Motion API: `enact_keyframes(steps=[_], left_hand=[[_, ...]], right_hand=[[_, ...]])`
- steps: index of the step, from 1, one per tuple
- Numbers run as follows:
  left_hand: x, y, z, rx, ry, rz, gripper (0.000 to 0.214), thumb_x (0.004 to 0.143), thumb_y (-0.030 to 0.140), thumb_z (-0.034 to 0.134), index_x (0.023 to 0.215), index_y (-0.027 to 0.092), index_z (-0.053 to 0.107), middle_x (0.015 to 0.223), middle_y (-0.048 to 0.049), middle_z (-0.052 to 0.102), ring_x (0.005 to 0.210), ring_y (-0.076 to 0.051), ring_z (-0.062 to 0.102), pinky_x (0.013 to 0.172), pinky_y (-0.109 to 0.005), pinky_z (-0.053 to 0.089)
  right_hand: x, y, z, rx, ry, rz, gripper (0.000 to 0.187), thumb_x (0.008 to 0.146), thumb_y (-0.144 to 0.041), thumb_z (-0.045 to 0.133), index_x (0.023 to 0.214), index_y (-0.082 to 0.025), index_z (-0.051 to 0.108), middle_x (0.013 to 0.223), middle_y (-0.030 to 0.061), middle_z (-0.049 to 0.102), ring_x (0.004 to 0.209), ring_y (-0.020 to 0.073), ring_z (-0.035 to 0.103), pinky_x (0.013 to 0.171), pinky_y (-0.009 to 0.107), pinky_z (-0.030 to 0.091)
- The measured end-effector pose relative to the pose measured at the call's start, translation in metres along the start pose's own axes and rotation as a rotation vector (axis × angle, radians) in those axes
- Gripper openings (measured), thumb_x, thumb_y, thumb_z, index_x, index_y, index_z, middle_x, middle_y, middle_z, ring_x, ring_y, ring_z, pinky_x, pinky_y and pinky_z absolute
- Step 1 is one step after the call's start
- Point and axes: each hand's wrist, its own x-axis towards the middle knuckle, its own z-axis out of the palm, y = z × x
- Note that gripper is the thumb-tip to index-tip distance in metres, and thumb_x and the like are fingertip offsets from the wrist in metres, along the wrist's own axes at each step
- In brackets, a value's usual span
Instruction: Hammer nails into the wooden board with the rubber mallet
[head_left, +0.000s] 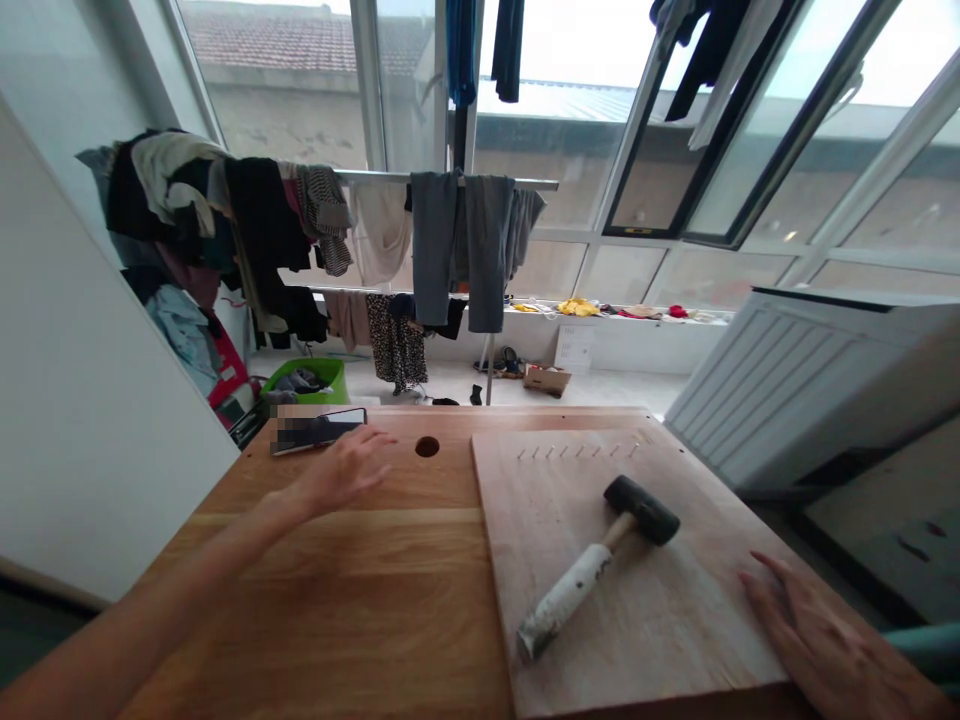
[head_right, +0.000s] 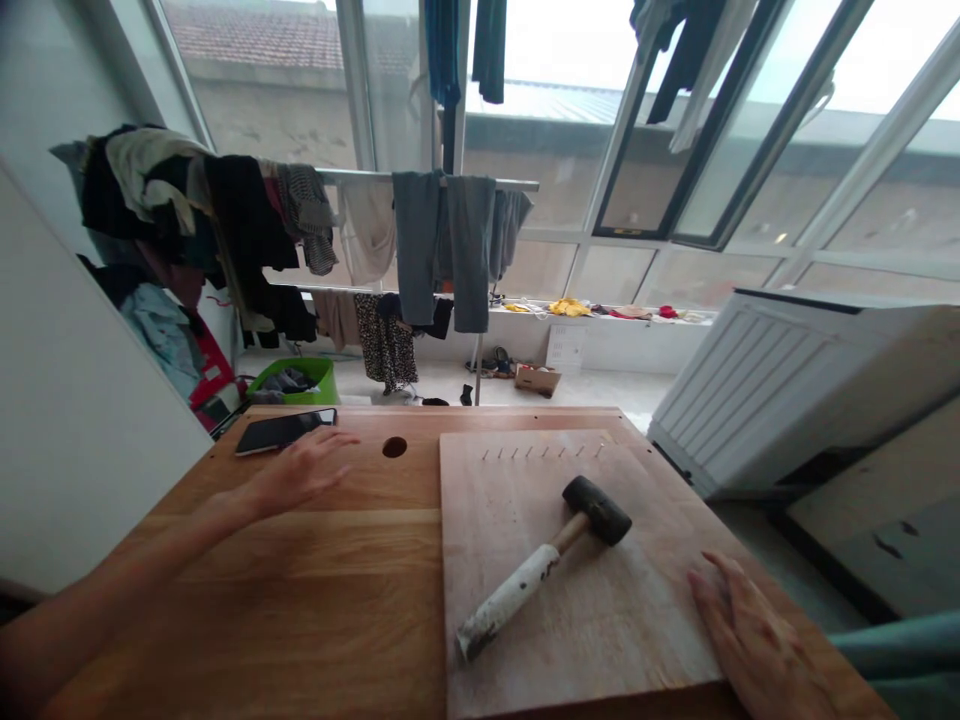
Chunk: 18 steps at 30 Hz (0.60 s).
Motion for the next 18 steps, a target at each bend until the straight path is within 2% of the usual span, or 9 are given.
enact_keyframes(steps=[2,4,6,8,9,11,13,15,18], left_hand=[[-0.004,0.032,0.012,-0.097,0.015,0.012,0.031,0.095,0.029,0.056,0.124,0.021,0.062,0.121,-0.0082,0.068,0.113,-0.023,0.065,0.104,-0.038,0.051],[-0.005,0.053,0.023,-0.181,0.034,-0.029,0.029,0.095,0.030,0.058,0.122,0.021,0.062,0.118,-0.0078,0.068,0.107,-0.022,0.066,0.097,-0.036,0.054],[-0.001,0.062,0.033,-0.267,0.034,-0.067,0.032,0.092,0.033,0.062,0.122,0.021,0.062,0.116,-0.0081,0.068,0.100,-0.021,0.067,0.087,-0.033,0.058],[0.004,0.062,0.042,-0.349,0.038,-0.093,0.035,0.089,0.034,0.065,0.121,0.020,0.062,0.117,-0.0089,0.067,0.096,-0.020,0.067,0.077,-0.031,0.059],[0.007,0.060,0.046,-0.383,0.047,-0.111,0.036,0.087,0.034,0.066,0.119,0.020,0.063,0.117,-0.0093,0.067,0.094,-0.020,0.067,0.072,-0.030,0.058],[0.012,0.056,0.050,-0.428,0.071,-0.171,0.033,0.084,0.033,0.067,0.113,0.019,0.065,0.113,-0.0093,0.068,0.088,-0.019,0.067,0.069,-0.029,0.057],[0.017,0.053,0.051,-0.452,0.078,-0.249,0.027,0.082,0.032,0.066,0.105,0.018,0.067,0.104,-0.0081,0.072,0.080,-0.017,0.067,0.069,-0.029,0.056],[0.020,0.053,0.052,-0.469,0.068,-0.298,0.020,0.082,0.032,0.065,0.096,0.018,0.070,0.095,-0.0063,0.074,0.076,-0.017,0.067,0.071,-0.029,0.056],[0.024,0.052,0.055,-0.553,0.071,-0.352,0.019,0.082,0.035,0.065,0.089,0.019,0.070,0.087,-0.0065,0.076,0.075,-0.018,0.068,0.070,-0.030,0.056]], right_hand=[[-0.010,-0.016,0.012,-0.025,-0.012,-0.006,0.050,0.090,-0.038,0.039,0.133,-0.026,0.062,0.122,0.0157,0.072,0.122,0.0404,0.064,0.100,0.060,0.053],[-0.019,-0.033,0.021,-0.036,-0.018,-0.027,0.050,0.090,-0.037,0.040,0.132,-0.027,0.063,0.127,0.0138,0.071,0.122,0.0393,0.064,0.099,0.059,0.054],[-0.021,-0.052,0.024,-0.021,-0.051,-0.096,0.044,0.091,-0.034,0.040,0.125,-0.031,0.068,0.130,0.0094,0.070,0.123,0.0367,0.064,0.099,0.058,0.055],[-0.008,-0.075,0.020,0.022,-0.093,-0.187,0.040,0.093,-0.031,0.039,0.117,-0.032,0.071,0.132,0.0067,0.070,0.127,0.0352,0.062,0.100,0.057,0.055],[0.004,-0.088,0.017,0.052,-0.101,-0.205,0.038,0.094,-0.032,0.040,0.115,-0.031,0.071,0.131,0.0072,0.070,0.126,0.0353,0.062,0.099,0.056,0.055],[0.039,-0.115,0.014,0.153,-0.081,-0.091,0.034,0.094,-0.042,0.049,0.119,-0.028,0.068,0.126,0.0102,0.071,0.114,0.0335,0.068,0.094,0.052,0.059],[0.081,-0.142,0.019,0.334,-0.167,0.002,0.038,0.093,-0.049,0.056,0.122,-0.026,0.066,0.127,0.0123,0.068,0.102,0.0290,0.073,0.082,0.043,0.064],[0.120,-0.164,0.032,0.552,-0.239,0.032,0.038,0.091,-0.050,0.058,0.118,-0.024,0.067,0.122,0.0139,0.068,0.101,0.0281,0.072,0.076,0.039,0.064],[0.165,-0.184,0.064,0.822,-0.303,0.052,0.046,0.083,-0.048,0.067,0.122,-0.023,0.063,0.129,0.0154,0.065,0.116,0.0311,0.067,0.083,0.042,0.063]])
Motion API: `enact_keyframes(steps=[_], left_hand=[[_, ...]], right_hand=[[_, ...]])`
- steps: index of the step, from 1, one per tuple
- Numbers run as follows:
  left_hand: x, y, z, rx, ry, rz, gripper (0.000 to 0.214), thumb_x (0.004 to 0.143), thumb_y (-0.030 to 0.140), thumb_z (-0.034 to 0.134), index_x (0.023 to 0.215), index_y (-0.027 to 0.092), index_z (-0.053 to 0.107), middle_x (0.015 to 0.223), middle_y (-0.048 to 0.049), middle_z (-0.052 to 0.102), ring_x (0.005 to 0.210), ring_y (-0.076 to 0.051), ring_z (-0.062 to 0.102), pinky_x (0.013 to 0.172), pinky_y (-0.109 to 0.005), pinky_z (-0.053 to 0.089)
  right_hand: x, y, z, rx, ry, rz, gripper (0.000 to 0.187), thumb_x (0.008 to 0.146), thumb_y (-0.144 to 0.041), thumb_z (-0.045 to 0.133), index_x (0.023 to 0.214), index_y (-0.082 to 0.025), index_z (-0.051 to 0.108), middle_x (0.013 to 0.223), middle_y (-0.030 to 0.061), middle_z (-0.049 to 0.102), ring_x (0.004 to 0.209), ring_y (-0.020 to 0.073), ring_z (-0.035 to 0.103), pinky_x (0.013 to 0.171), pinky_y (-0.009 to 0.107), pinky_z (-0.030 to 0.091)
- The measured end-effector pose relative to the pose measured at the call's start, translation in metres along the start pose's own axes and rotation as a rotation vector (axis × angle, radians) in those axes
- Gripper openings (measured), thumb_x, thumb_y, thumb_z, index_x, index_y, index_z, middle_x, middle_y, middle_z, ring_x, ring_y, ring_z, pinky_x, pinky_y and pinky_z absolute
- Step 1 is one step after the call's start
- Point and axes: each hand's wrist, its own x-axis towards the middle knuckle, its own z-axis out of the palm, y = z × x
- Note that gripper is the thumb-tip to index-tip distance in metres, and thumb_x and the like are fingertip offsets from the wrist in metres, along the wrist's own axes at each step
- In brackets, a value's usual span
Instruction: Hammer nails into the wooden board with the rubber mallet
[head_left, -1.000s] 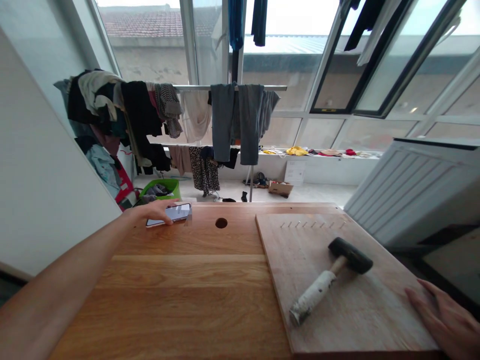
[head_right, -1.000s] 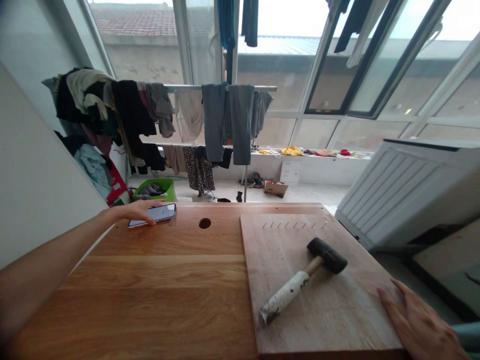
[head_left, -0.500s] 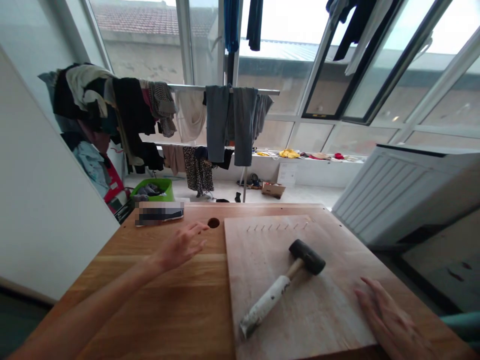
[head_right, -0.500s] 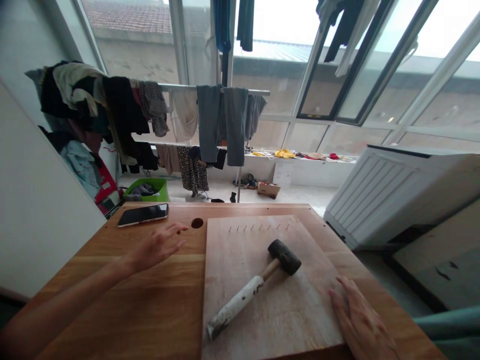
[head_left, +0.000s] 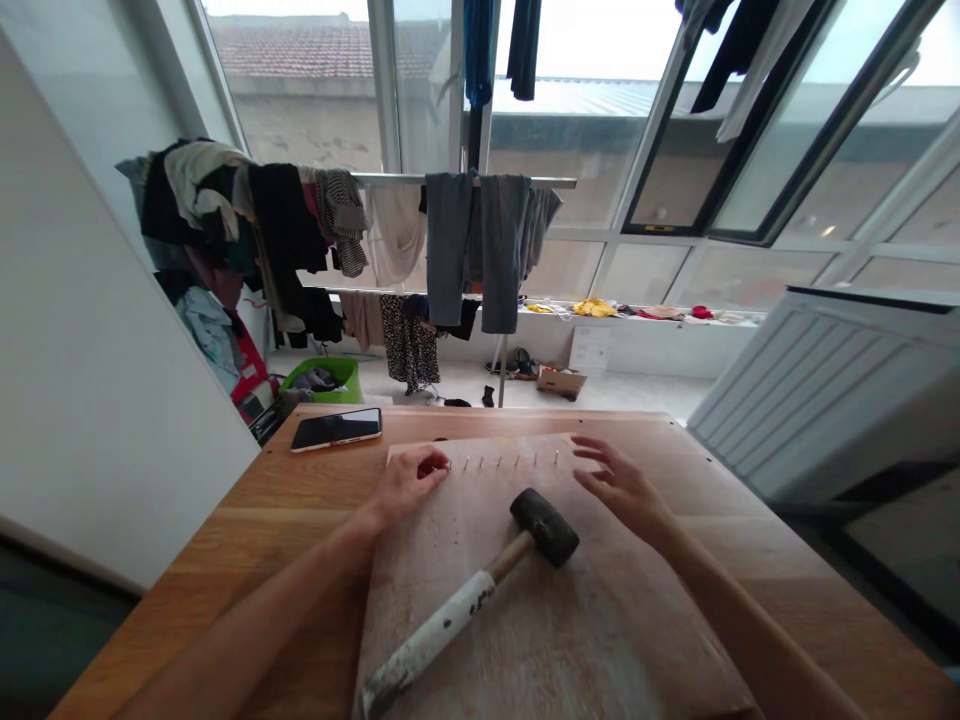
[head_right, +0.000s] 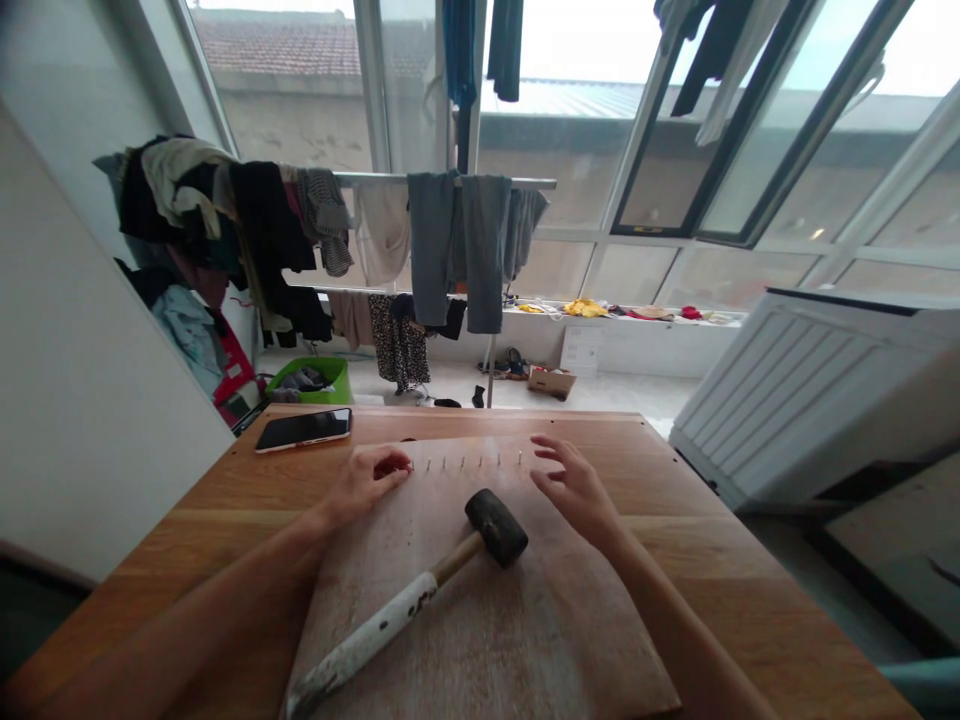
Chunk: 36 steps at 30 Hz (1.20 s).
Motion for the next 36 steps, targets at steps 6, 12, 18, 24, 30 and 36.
enact_keyframes(steps=[6,12,18,24,30,36], left_hand=[[0.005,0.001,0.000,-0.282,0.106,-0.095,0.040,0.086,0.048,0.058,0.106,0.014,0.066,0.088,-0.0097,0.075,0.060,-0.015,0.064,0.054,-0.026,0.050],[0.011,0.014,0.002,0.073,0.024,-0.021,0.029,0.084,0.037,0.064,0.099,0.015,0.074,0.069,-0.0020,0.068,0.061,-0.015,0.063,0.062,-0.026,0.048],[0.017,0.018,0.011,0.129,0.033,0.019,0.018,0.086,0.027,0.061,0.077,0.018,0.073,0.074,-0.0045,0.073,0.070,-0.018,0.068,0.070,-0.027,0.050],[0.021,0.023,0.009,0.165,-0.032,0.027,0.018,0.086,0.025,0.060,0.081,0.017,0.076,0.073,-0.0055,0.075,0.066,-0.018,0.068,0.066,-0.027,0.051],[0.032,0.025,0.028,0.210,-0.056,0.044,0.014,0.079,0.019,0.064,0.076,0.016,0.077,0.078,-0.0101,0.078,0.072,-0.021,0.069,0.071,-0.029,0.050],[0.036,0.030,0.037,0.194,-0.074,0.067,0.018,0.083,0.023,0.063,0.077,0.016,0.078,0.079,-0.0123,0.077,0.072,-0.023,0.069,0.072,-0.032,0.050]], right_hand=[[0.045,0.015,0.025,0.167,-0.156,0.157,0.064,0.073,-0.041,0.072,0.131,-0.020,0.057,0.128,0.0181,0.065,0.099,0.0271,0.073,0.086,0.046,0.061],[0.047,0.013,0.031,0.020,-0.087,0.012,0.049,0.077,-0.032,0.069,0.124,-0.017,0.065,0.113,0.0148,0.073,0.085,0.0221,0.073,0.079,0.039,0.062],[0.046,0.005,0.042,-0.265,-0.103,-0.155,0.019,0.088,-0.029,0.059,0.093,-0.019,0.075,0.091,0.0080,0.078,0.084,0.0229,0.073,0.085,0.038,0.058],[0.046,-0.026,0.045,-0.336,-0.254,-0.174,0.021,0.086,-0.028,0.063,0.101,-0.023,0.077,0.084,0.0043,0.079,0.078,0.0213,0.074,0.077,0.032,0.056],[0.047,-0.054,0.049,-0.502,-0.252,-0.192,0.018,0.088,-0.029,0.061,0.084,-0.024,0.078,0.081,0.0036,0.079,0.074,0.0204,0.072,0.070,0.029,0.052],[0.054,-0.061,0.061,-0.452,-0.342,-0.154,0.013,0.084,-0.026,0.067,0.080,-0.026,0.079,0.077,0.0030,0.078,0.071,0.0201,0.071,0.066,0.028,0.050]])
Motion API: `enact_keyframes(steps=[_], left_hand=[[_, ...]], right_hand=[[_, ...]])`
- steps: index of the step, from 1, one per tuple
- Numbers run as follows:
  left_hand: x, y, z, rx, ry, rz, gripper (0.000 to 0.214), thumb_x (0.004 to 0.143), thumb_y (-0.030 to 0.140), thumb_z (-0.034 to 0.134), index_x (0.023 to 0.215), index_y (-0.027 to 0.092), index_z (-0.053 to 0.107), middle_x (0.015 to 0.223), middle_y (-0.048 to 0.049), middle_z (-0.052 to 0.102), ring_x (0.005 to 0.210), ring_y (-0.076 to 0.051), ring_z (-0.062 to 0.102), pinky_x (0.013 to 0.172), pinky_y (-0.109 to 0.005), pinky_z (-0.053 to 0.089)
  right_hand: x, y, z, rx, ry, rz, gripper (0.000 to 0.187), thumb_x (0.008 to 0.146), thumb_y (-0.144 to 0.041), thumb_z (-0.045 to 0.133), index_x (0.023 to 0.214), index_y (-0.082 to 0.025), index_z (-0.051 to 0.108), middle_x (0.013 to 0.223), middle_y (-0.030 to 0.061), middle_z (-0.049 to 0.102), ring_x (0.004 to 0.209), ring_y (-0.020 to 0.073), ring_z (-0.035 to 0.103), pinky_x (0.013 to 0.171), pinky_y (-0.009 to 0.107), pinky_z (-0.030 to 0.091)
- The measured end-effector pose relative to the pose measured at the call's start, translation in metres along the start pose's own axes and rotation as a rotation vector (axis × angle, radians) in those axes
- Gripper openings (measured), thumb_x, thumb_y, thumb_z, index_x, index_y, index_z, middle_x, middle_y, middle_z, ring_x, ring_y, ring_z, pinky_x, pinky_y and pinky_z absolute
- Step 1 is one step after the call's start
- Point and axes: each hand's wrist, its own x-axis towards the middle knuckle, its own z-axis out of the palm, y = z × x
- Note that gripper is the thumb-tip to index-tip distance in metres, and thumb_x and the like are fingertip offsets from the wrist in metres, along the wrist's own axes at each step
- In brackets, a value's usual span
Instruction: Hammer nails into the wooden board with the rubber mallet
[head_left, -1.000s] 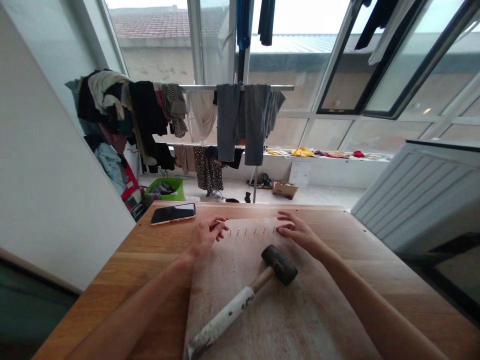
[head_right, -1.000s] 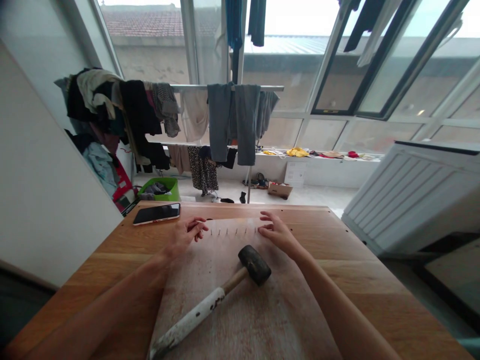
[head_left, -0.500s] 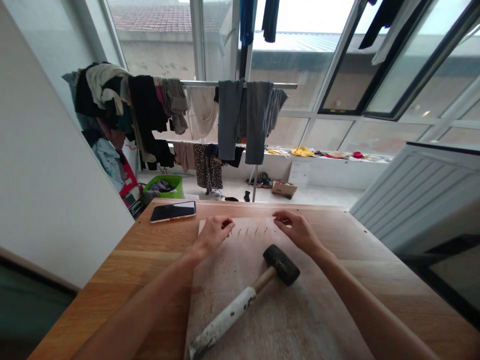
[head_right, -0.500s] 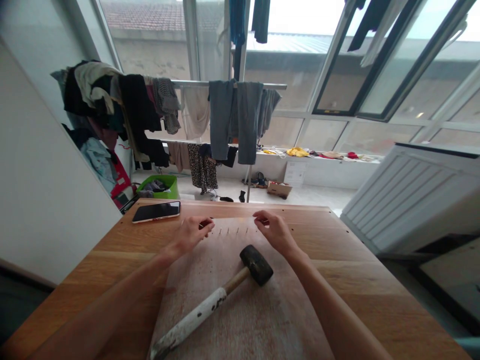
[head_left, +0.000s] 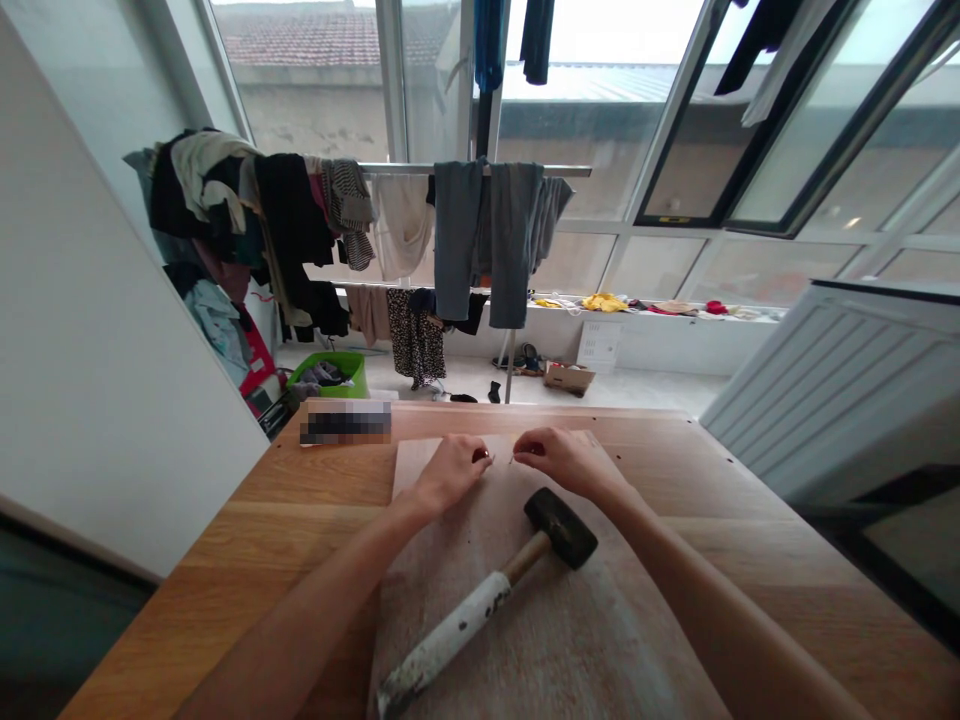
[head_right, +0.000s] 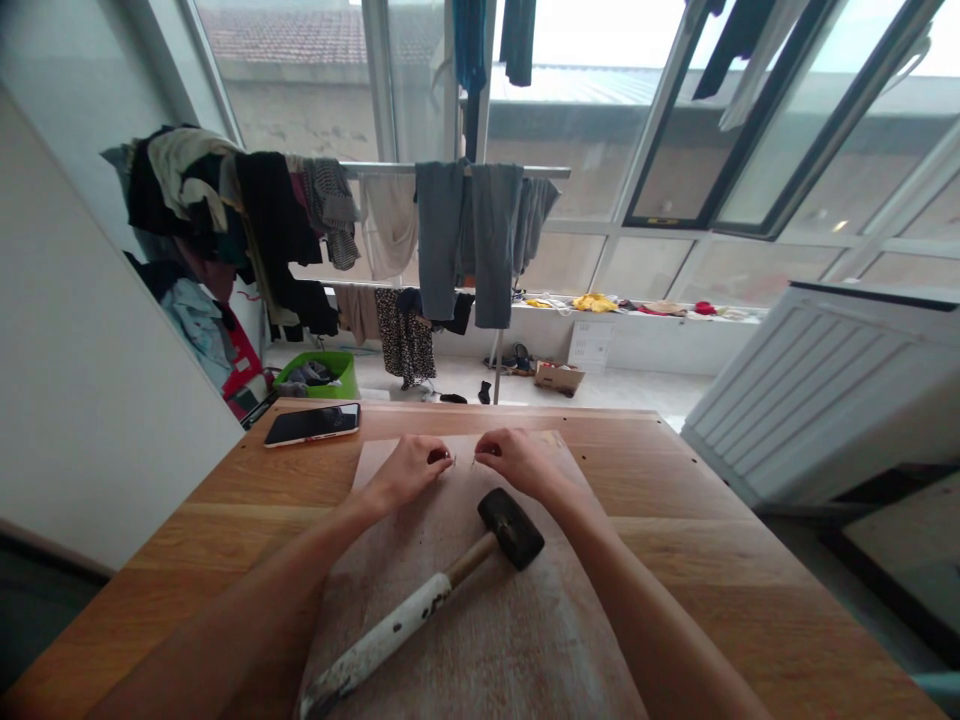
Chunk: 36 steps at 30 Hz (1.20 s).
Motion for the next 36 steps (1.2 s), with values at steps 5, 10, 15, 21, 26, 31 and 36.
enact_keyframes(steps=[5,10,15,21,26,31,36], left_hand=[[0.006,0.008,0.006,-0.029,-0.011,0.013,0.018,0.083,0.021,0.061,0.076,0.018,0.078,0.080,-0.0096,0.078,0.074,-0.022,0.069,0.074,-0.032,0.050],[-0.003,0.012,-0.010,-0.091,-0.032,-0.010,0.023,0.088,0.032,0.062,0.088,0.015,0.078,0.076,-0.0077,0.076,0.063,-0.018,0.066,0.064,-0.029,0.050],[-0.037,0.000,-0.047,-0.108,-0.109,-0.037,0.056,0.086,0.042,0.069,0.134,0.015,0.062,0.109,-0.0126,0.075,0.080,-0.022,0.072,0.073,-0.032,0.058],[-0.145,-0.025,-0.084,0.200,0.036,0.042,0.038,0.093,0.039,0.060,0.130,0.028,0.065,0.134,-0.0090,0.065,0.124,-0.027,0.061,0.112,-0.044,0.048],[-0.237,-0.028,-0.069,0.271,0.122,-0.056,0.040,0.093,0.042,0.059,0.133,0.045,0.063,0.131,-0.0003,0.070,0.120,-0.028,0.066,0.106,-0.042,0.056],[-0.272,-0.024,-0.043,0.304,0.218,-0.035,0.049,0.094,0.042,0.061,0.143,0.040,0.055,0.139,0.0010,0.066,0.122,-0.023,0.066,0.105,-0.033,0.057],[-0.289,-0.039,-0.074,0.340,0.373,-0.258,0.038,0.096,0.051,0.053,0.121,0.028,0.070,0.122,-0.0019,0.075,0.111,-0.023,0.073,0.098,-0.031,0.059]], right_hand=[[0.005,-0.006,0.005,0.012,-0.032,-0.038,0.016,0.083,-0.020,0.065,0.075,-0.026,0.077,0.074,0.0022,0.077,0.070,0.0201,0.070,0.066,0.028,0.051],[-0.004,-0.023,-0.005,0.106,-0.058,-0.059,0.012,0.087,-0.026,0.064,0.084,-0.026,0.076,0.082,0.0008,0.078,0.076,0.0184,0.073,0.070,0.027,0.054],[-0.019,-0.045,-0.013,0.258,-0.079,-0.146,0.020,0.090,-0.035,0.062,0.102,-0.025,0.074,0.103,0.0033,0.078,0.086,0.0179,0.074,0.076,0.028,0.058],[-0.104,0.028,-0.018,0.103,0.175,0.065,0.037,0.091,-0.054,0.054,0.111,-0.028,0.072,0.121,0.0094,0.073,0.097,0.0266,0.074,0.088,0.043,0.060],[-0.185,0.100,-0.003,-0.181,0.250,0.325,0.048,0.084,-0.064,0.049,0.104,-0.030,0.076,0.125,0.0127,0.074,0.118,0.0404,0.067,0.093,0.057,0.057],[-0.185,0.073,0.014,-0.082,0.188,0.453,0.057,0.089,-0.063,0.045,0.130,-0.031,0.067,0.131,0.0076,0.072,0.121,0.0353,0.067,0.103,0.052,0.054],[-0.174,0.012,0.038,0.069,0.116,0.400,0.066,0.093,-0.064,0.042,0.143,-0.024,0.058,0.147,0.0074,0.060,0.137,0.0313,0.054,0.116,0.048,0.043]])
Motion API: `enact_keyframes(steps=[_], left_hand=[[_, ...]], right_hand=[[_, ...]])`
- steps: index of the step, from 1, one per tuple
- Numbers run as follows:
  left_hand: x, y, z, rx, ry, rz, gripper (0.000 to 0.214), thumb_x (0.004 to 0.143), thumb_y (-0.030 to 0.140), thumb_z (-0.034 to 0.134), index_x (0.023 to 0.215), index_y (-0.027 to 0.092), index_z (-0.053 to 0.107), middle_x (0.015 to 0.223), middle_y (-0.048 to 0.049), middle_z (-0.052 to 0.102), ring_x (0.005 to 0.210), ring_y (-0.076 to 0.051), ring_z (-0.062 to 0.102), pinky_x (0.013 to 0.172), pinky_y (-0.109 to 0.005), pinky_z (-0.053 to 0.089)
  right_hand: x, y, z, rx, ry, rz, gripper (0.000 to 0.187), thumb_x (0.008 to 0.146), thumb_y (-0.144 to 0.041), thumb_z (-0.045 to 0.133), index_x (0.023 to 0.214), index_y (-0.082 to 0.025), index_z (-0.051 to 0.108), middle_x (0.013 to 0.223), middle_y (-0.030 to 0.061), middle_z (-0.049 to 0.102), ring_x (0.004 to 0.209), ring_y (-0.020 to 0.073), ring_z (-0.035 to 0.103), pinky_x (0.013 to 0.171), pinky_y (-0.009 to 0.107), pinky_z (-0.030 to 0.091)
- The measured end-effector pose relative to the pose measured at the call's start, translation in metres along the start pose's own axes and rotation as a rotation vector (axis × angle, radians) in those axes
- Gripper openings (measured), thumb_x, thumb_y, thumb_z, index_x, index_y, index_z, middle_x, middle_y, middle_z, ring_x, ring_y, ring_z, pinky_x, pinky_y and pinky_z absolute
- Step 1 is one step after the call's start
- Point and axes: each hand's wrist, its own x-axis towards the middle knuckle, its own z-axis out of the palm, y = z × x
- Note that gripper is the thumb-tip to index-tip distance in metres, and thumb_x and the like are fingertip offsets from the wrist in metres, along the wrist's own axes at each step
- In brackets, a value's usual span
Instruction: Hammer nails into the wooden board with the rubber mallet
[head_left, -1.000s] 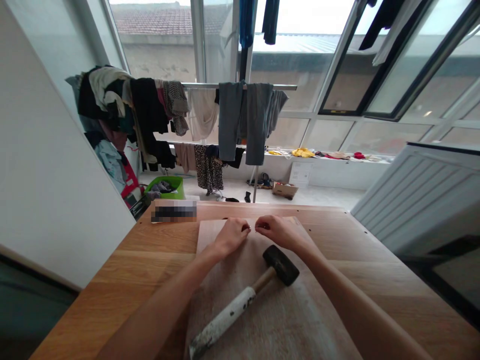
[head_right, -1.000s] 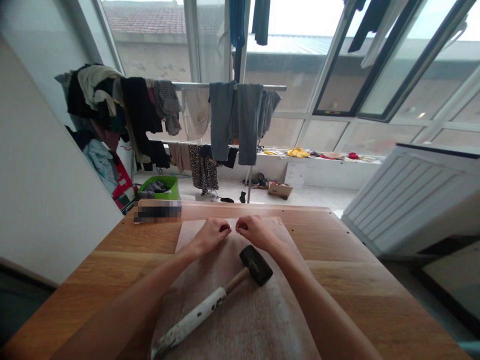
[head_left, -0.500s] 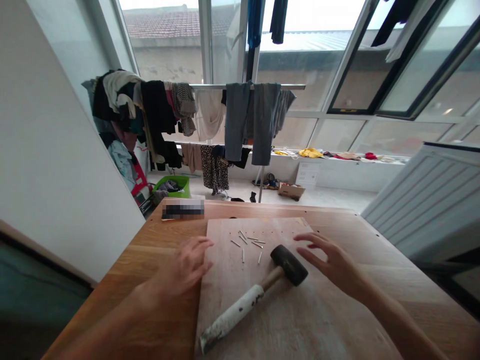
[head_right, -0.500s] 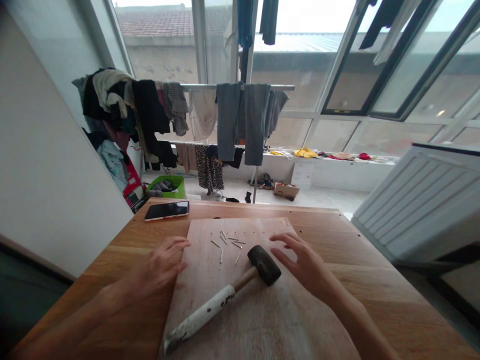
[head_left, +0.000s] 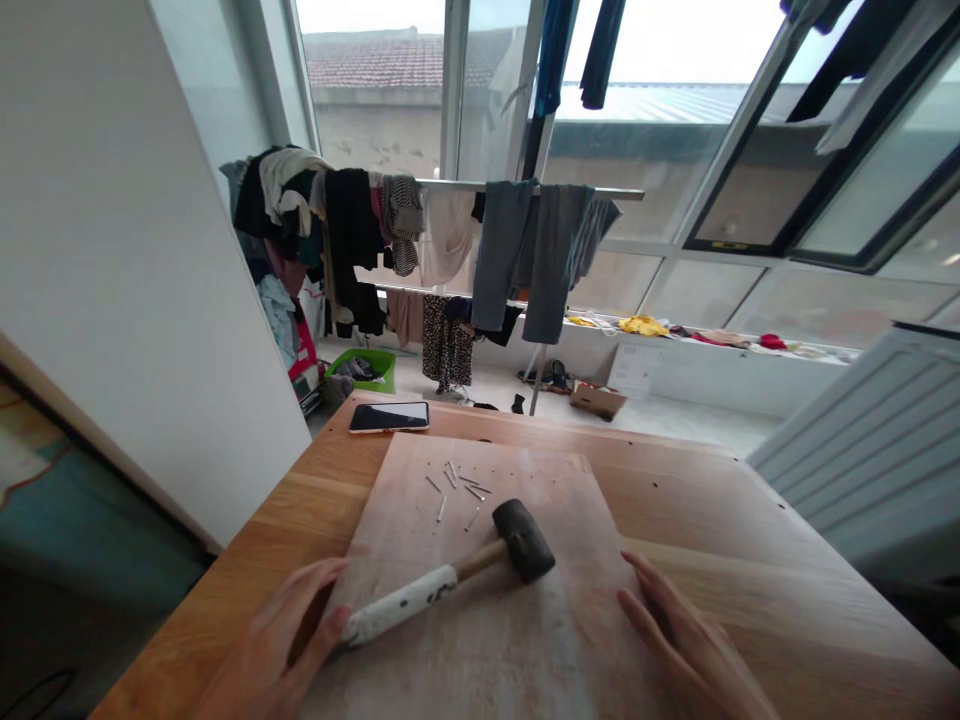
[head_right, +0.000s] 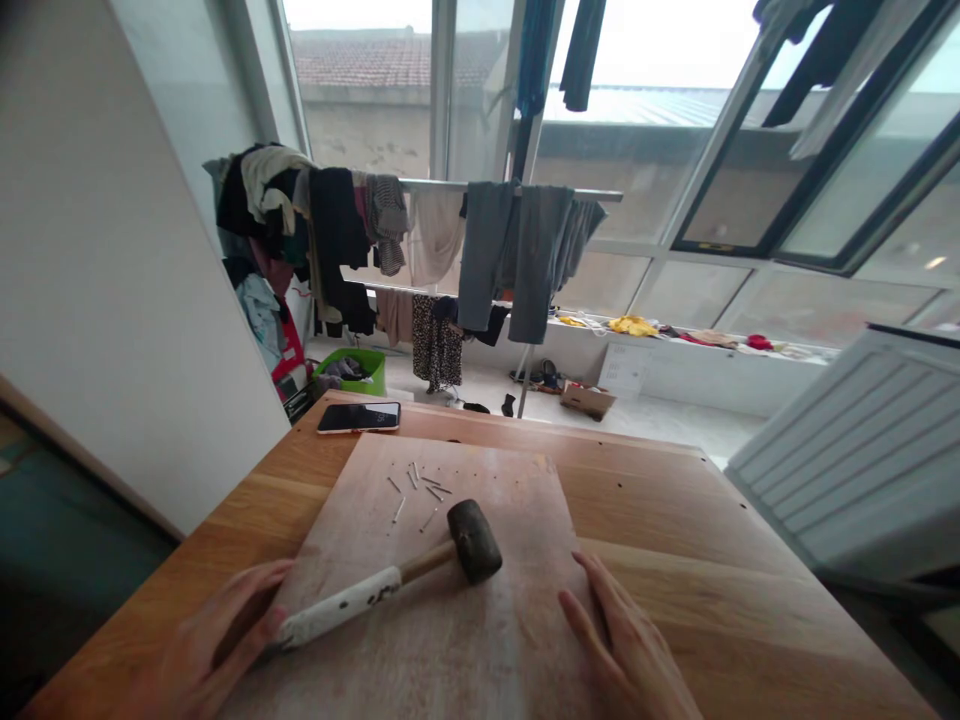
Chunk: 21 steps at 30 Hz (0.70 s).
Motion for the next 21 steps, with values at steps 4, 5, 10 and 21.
enact_keyframes(steps=[4,5,10,21], left_hand=[[0.005,-0.032,-0.032,0.042,0.012,-0.133,0.045,0.094,0.058,0.048,0.115,0.026,0.072,0.118,-0.0030,0.077,0.111,-0.026,0.073,0.100,-0.039,0.058],[0.006,-0.039,-0.038,0.050,0.012,-0.154,0.047,0.093,0.059,0.048,0.116,0.026,0.071,0.120,-0.0034,0.076,0.113,-0.027,0.072,0.102,-0.040,0.056],[0.007,-0.065,-0.052,0.059,0.023,-0.250,0.055,0.088,0.067,0.047,0.113,0.024,0.071,0.121,-0.0055,0.076,0.113,-0.029,0.072,0.101,-0.042,0.056],[0.007,-0.087,-0.070,0.177,0.094,-0.242,0.053,0.085,0.067,0.048,0.104,0.023,0.072,0.109,-0.0067,0.078,0.104,-0.030,0.075,0.100,-0.046,0.057]], right_hand=[[-0.007,-0.031,0.029,0.034,-0.098,-0.099,0.071,0.094,-0.063,0.042,0.147,-0.017,0.054,0.156,0.0110,0.049,0.145,0.0307,0.044,0.120,0.047,0.036],[-0.006,-0.038,0.035,0.035,-0.115,-0.115,0.071,0.095,-0.062,0.042,0.148,-0.017,0.053,0.156,0.0113,0.048,0.146,0.0306,0.043,0.121,0.048,0.036],[-0.001,-0.064,0.057,0.009,-0.156,-0.164,0.069,0.095,-0.059,0.046,0.151,-0.019,0.050,0.159,0.0120,0.044,0.149,0.0310,0.036,0.122,0.051,0.032],[-0.011,-0.090,0.067,-0.059,-0.239,-0.352,0.064,0.097,-0.054,0.050,0.152,-0.021,0.049,0.161,0.0123,0.039,0.150,0.0348,0.032,0.120,0.056,0.034]])
